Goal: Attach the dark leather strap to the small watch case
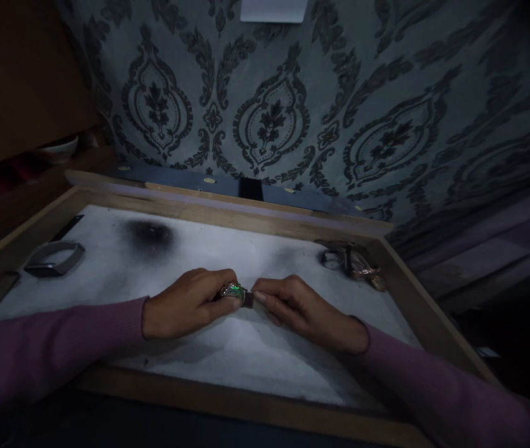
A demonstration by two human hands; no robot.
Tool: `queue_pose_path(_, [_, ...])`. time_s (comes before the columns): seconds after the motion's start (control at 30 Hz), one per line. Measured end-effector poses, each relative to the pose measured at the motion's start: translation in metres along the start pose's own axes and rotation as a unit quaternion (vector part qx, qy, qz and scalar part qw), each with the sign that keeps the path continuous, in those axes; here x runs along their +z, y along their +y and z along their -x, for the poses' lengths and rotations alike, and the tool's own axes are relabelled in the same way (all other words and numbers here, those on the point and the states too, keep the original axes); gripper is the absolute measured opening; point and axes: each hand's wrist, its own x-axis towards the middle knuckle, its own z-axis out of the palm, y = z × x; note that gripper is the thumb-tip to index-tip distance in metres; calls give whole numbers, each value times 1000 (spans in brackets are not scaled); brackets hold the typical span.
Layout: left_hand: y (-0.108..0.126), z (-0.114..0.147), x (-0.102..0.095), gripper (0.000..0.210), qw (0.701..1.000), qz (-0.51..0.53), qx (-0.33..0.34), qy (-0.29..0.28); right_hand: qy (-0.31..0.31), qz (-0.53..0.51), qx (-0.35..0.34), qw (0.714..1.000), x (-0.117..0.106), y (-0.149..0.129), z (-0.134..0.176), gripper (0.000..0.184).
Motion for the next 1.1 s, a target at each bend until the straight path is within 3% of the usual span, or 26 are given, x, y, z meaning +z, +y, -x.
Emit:
queue_pose_path(0.33, [-2,0,0,22,1000,-2,2,-22,-18,25,-1,1000,2,1,1,36])
queue_pose_path(0.6, [-3,0,1,24,1000,11,-1,-25,-12,92,-49,995,2,2,2,29])
queue_pose_path(1.1, [-1,-1,0,25,1000,17,0,-8,5,50,-35,998,0,3,2,34])
